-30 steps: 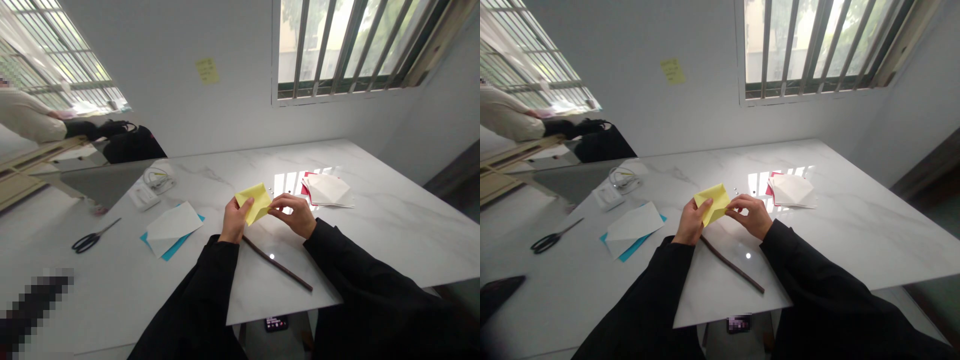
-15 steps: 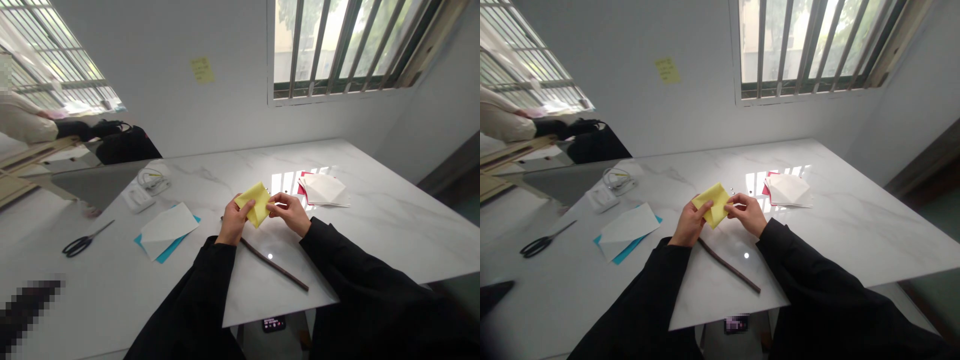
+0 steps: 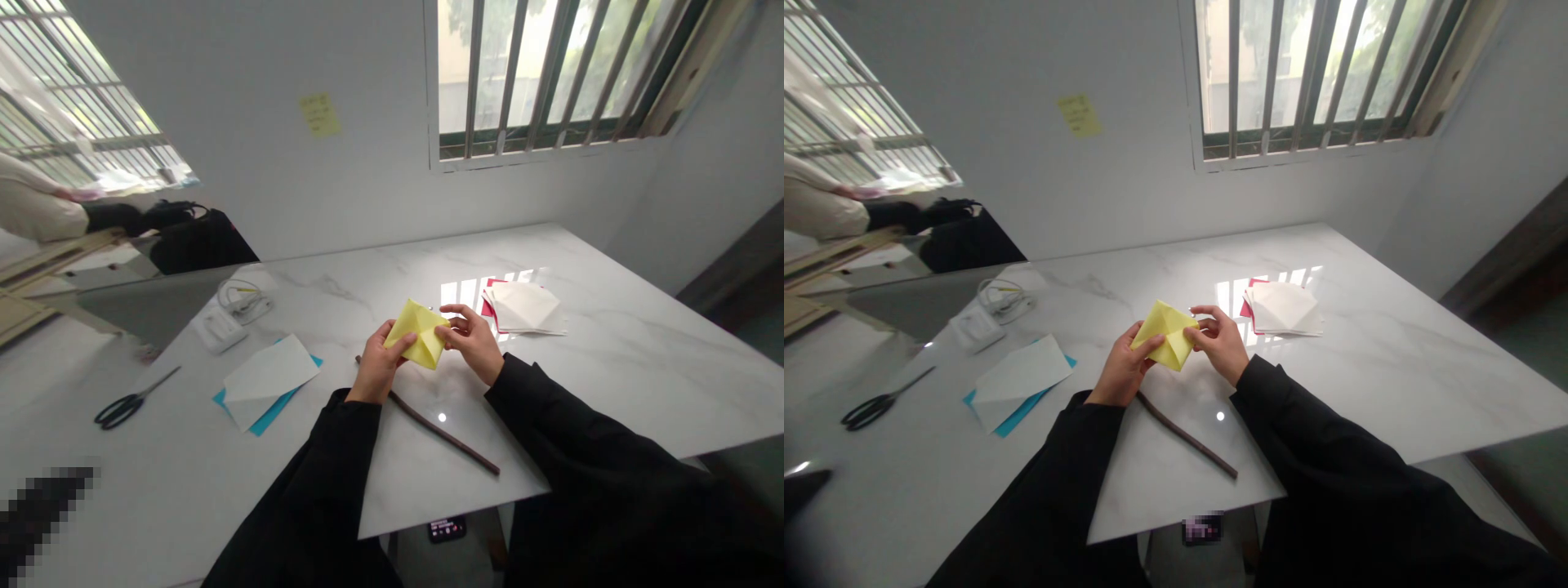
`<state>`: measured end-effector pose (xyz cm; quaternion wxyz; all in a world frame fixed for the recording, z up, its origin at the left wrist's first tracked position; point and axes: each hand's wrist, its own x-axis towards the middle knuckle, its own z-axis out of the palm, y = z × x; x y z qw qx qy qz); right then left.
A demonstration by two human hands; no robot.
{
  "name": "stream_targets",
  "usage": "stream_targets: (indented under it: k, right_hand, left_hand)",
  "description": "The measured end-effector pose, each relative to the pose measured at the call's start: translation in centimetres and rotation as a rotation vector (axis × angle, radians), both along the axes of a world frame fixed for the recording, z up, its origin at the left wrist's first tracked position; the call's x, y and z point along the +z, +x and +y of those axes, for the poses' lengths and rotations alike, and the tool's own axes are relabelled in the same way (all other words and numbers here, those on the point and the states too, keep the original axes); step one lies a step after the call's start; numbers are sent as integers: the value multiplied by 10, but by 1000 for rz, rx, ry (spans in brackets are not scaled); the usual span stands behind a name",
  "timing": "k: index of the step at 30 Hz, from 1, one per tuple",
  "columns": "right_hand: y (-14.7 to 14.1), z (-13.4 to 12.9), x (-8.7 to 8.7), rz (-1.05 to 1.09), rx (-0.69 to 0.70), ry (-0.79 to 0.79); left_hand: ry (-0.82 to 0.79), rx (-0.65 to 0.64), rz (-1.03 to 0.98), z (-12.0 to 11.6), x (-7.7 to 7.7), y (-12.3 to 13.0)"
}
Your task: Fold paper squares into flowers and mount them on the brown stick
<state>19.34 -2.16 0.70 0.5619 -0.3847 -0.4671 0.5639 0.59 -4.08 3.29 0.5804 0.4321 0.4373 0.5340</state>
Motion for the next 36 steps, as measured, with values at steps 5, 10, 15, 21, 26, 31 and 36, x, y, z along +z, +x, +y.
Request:
stream_targets:
  k: [5,10,15,21,26,31,36]
  right_hand:
    - [2,5,-7,-14,-32,61]
    - [2,3,-7,-112,-43,145]
    - [1,1,-5,-170,-82,200]
    - [0,-3,-1,-213,-103,234]
    - [0,-1,1,-140,-41,189]
    - [5,6,2,-96,25,108]
    - [10,6,4,-137,15,139]
  left_hand:
    - [-16,-132,22,-1,-3,-1]
    - [-20,-212,59,-1,-9,-2]
    - [-32,-249,19,-2,-8,0]
    - [-39,-221,17,-3,-8,1]
    - [-13,-142,27,0,-11,-1]
    - [3,-90,72,3,-12,-3]
    - [9,-126,141,0,-9,-3]
